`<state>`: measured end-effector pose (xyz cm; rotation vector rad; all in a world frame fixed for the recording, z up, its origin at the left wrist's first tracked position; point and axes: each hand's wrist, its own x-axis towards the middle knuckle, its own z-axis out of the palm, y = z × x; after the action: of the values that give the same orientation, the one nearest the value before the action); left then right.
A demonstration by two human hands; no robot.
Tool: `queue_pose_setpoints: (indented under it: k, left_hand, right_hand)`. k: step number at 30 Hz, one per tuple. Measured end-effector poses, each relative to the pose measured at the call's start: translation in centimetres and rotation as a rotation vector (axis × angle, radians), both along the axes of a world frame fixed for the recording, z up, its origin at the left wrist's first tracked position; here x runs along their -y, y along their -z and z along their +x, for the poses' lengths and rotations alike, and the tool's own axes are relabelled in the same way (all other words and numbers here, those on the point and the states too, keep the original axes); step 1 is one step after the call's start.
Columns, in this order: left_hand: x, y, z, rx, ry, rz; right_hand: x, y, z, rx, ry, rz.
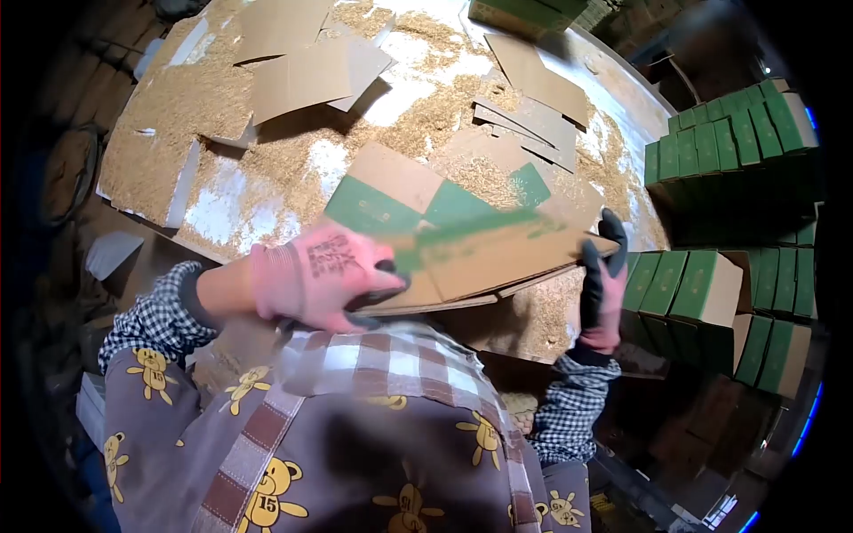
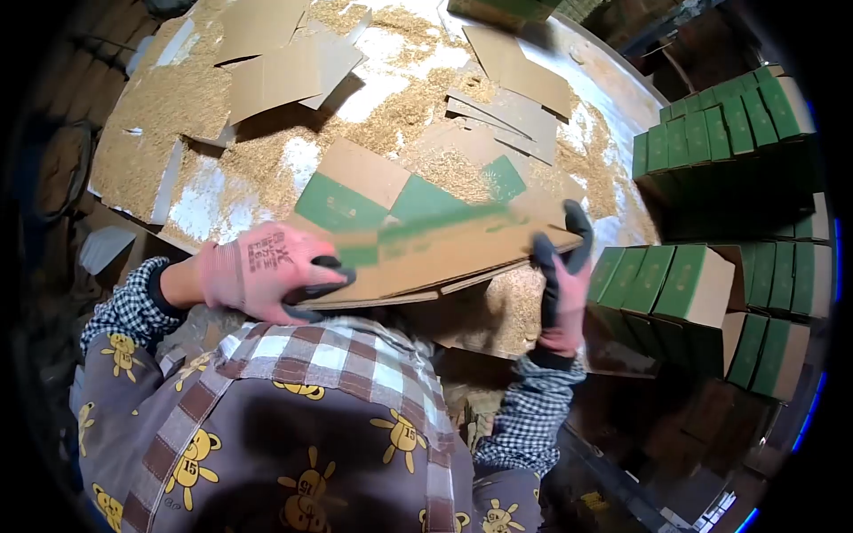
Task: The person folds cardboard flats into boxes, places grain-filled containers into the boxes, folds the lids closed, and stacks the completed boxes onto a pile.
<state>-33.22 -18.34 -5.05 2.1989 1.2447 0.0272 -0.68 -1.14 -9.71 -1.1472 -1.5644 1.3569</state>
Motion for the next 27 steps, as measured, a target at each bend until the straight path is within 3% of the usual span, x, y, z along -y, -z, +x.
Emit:
queue_pose_setpoints:
  k: [2, 3, 5, 7, 8, 11, 13, 14, 15, 16, 17, 18, 20, 21, 22, 23, 24, 27]
  left_hand:
    - [0.0, 4.2, -2.9, 0.497, -0.116, -0.261]
    - [-0.4, 5.0, -4.7, 0.610, -0.396, -0.395]
    - [-0.4, 7.5, -7.9, 0.665, -0.543, -0.045]
    - [-0.6, 6.0, -8.8, 1.634, -1.056, -0.663]
    - [-0.5, 4.6, -7.2, 1.354, -1.239, -0.226]
    - [0.2, 4.4, -4.3, 0.970, -0.758, -0.122]
    - [0.2, 5.1, -2.8, 0.656, -0.448, 0.008]
    - [0.1, 4.6, -3.4, 0.780, -0.567, -0.201]
    - [-0.8, 6.7, -5.8, 0.837, -0.607, -0.207]
    - [-1.6, 5.8, -6.9, 0.857, -0.697, -0.254]
    - [-2.4, 4.9, -7.9, 0.881, -0.789, -0.299]
    - [-2.9, 3.9, -8.2, 0.721, -0.818, -0.078]
    - [-3.6, 3.3, -7.4, 1.059, -1.068, 0.163]
    - [-4.2, 3.3, -6.5, 0.898, -1.190, 0.408]
    - [-5.2, 5.7, -3.6, 1.290, -1.266, 0.620]
    - [-6.1, 8.1, -1.1, 1.099, -1.148, 0.679]
    - [-6.6, 9.6, 0.5, 0.917, -1.010, 0.731]
    - [-4.2, 7.8, -2.3, 0.375, -0.632, 0.374]
  right_hand:
    - [-0.4, 2.1, -2.0, -0.187, -0.044, 0.031]
    - [-0.9, 1.4, -3.2, -0.161, -0.037, 0.058]
    - [-1.9, -0.3, -4.6, -0.109, -0.113, -0.007]
    - [-2.7, -2.9, -3.9, -0.158, -0.404, -0.086]
    - [-2.2, -3.6, -4.1, -0.189, -0.512, -0.019]
    - [-1.9, 0.7, -6.5, -0.158, -0.247, -0.078]
    - [-2.0, 1.4, -7.6, -0.199, -0.225, -0.059]
    - [-2.0, 1.5, -8.0, -0.240, -0.223, -0.064]
    - [-2.5, 2.1, -8.5, -0.286, -0.235, -0.041]
    - [-2.4, 1.8, -8.8, -0.266, -0.236, -0.028]
    - [-3.1, 2.0, -8.5, -0.176, -0.329, 0.175]
    - [-2.9, 0.5, -8.1, -0.184, -0.350, 0.095]
    - [-2.6, -2.4, -7.3, -0.196, -0.382, -0.064]
    - [-2.3, -1.4, -7.8, -0.161, -0.229, 0.015]
    - [-1.5, 0.4, -8.4, -0.123, -0.081, 0.088]
    - [-0.2, 2.3, -11.0, -0.043, 0.090, 0.282]
    - [0.7, 3.2, -13.3, 0.031, 0.156, 0.702]
    - [0.4, 2.4, -13.1, 0.587, 0.226, 1.231]
